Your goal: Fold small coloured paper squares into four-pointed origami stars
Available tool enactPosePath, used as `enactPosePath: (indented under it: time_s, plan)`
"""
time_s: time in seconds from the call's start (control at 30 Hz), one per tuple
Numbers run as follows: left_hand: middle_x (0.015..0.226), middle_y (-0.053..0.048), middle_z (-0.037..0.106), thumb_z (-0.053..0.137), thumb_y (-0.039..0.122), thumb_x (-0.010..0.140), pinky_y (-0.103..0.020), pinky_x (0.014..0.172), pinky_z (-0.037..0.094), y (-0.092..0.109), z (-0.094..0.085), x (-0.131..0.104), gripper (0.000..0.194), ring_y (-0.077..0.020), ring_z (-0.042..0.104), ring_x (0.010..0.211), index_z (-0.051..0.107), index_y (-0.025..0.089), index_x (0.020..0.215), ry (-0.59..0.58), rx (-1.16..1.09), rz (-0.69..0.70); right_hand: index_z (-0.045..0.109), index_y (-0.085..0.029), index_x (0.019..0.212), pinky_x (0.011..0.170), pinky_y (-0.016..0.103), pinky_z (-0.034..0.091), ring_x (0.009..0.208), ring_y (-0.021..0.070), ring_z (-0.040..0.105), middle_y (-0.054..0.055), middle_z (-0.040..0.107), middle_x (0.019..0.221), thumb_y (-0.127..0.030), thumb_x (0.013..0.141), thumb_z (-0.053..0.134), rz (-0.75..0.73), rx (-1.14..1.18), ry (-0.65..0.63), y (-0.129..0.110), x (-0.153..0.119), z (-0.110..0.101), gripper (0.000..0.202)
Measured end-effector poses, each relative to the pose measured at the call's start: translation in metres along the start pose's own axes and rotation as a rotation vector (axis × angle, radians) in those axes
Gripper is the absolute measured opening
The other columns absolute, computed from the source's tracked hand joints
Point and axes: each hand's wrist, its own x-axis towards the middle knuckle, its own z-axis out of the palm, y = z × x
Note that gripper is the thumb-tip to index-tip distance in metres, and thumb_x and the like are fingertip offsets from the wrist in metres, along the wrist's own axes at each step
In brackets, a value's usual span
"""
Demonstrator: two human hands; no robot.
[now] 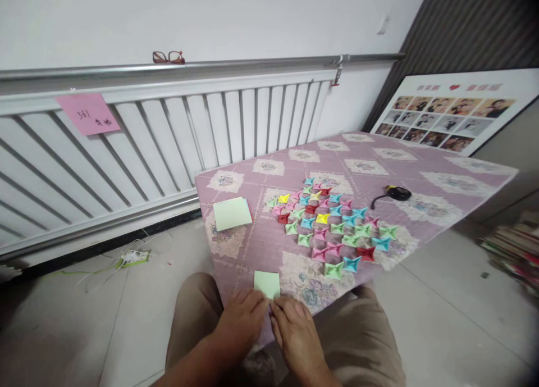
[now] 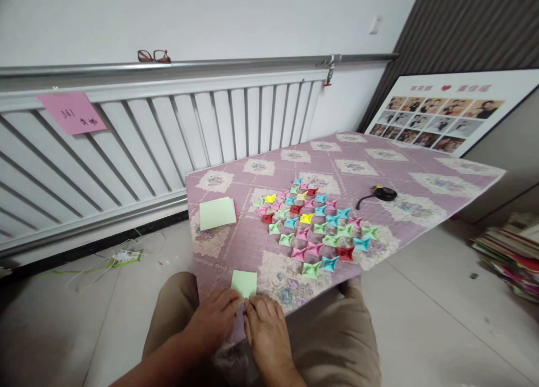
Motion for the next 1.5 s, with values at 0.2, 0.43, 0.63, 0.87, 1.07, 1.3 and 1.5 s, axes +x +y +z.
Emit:
enactPosePath:
  time_s: [0.2, 0.43, 0.63, 0.87, 1.07, 1.3, 1.5]
  plan:
    - [0.126, -0.005, 0.052, 0.054, 0.044, 0.087, -0.042, 0.099, 0.035, 0.019, 0.007, -0.005, 0.048, -0.0261, 0.046, 0.114, 0.044, 0.03, 0.132, -0.117, -0.064, -0.115, 0.061, -0.024, 0.108, 0.087, 0.036, 0.042, 0.1, 0.022, 0.058, 0.004, 0.066, 0.103, -0.018, 0.087, 0.05, -0.035, 0.008, 0.037, 0.012, -0.005, -0.005, 0.024]
    - [0.13, -0.014, 0.046, 0.064, 0.068, 0.066, -0.063, 0.098, 0.024, 0.037, 0.014, 0.0, 0.087, -0.0389, 0.038, 0.117, 0.034, 0.031, 0.139, -0.14, -0.064, -0.212, 0.062, -0.023, 0.108, 0.085, 0.038, 0.043, 0.101, 0.0226, 0.058, 0.006, 0.066, 0.106, -0.024, 0.091, 0.048, 0.01, 0.015, 0.007, 0.032, 0.005, -0.011, 0.022]
    - [0.13, -0.012, 0.047, 0.068, 0.063, 0.066, -0.064, 0.097, 0.024, 0.041, 0.013, 0.006, 0.068, -0.039, 0.037, 0.117, 0.051, 0.034, 0.126, -0.189, -0.076, -0.252, 0.061, -0.026, 0.114, 0.092, 0.041, 0.037, 0.112, 0.0239, 0.054, 0.003, 0.066, 0.116, -0.033, 0.089, 0.054, -0.056, 0.025, -0.079, 0.037, 0.017, -0.007, 0.027]
    - [0.129, -0.01, 0.047, 0.066, 0.061, 0.069, -0.059, 0.099, 0.025, 0.044, 0.0, 0.008, 0.073, -0.0356, 0.039, 0.118, 0.041, 0.041, 0.134, -0.179, -0.068, -0.306, 0.058, -0.027, 0.12, 0.091, 0.043, 0.037, 0.12, 0.0266, 0.047, 0.004, 0.059, 0.128, -0.031, 0.087, 0.056, 0.093, -0.073, -0.202, 0.044, 0.042, -0.006, 0.033]
    - [0.129, -0.01, 0.047, 0.063, 0.059, 0.074, -0.057, 0.101, 0.024, 0.046, -0.006, 0.006, 0.069, -0.0339, 0.039, 0.118, 0.04, 0.04, 0.135, -0.132, -0.087, -0.294, 0.06, -0.022, 0.117, 0.09, 0.042, 0.041, 0.116, 0.0253, 0.051, 0.007, 0.06, 0.124, -0.033, 0.089, 0.049, 0.246, -0.011, -0.108, 0.048, 0.05, 0.0, 0.033]
    - [0.127, -0.011, 0.047, 0.069, 0.053, 0.07, -0.059, 0.099, 0.026, 0.045, -0.002, 0.004, 0.069, -0.0354, 0.04, 0.115, 0.044, 0.039, 0.133, -0.094, -0.113, -0.27, 0.065, -0.027, 0.105, 0.096, 0.05, 0.034, 0.119, 0.0285, 0.048, 0.005, 0.06, 0.124, -0.038, 0.084, 0.054, 0.336, 0.086, -0.04, 0.037, 0.039, 0.005, 0.026]
    - [0.121, -0.01, 0.051, 0.072, 0.048, 0.066, -0.059, 0.1, 0.025, 0.046, 0.001, 0.001, 0.067, -0.0343, 0.044, 0.111, 0.05, 0.034, 0.128, 0.053, -0.17, -0.242, 0.066, -0.028, 0.083, 0.096, 0.051, 0.032, 0.116, 0.0277, 0.051, 0.003, 0.063, 0.118, -0.036, 0.077, 0.061, 0.413, 0.209, -0.017, 0.036, 0.039, 0.007, 0.011]
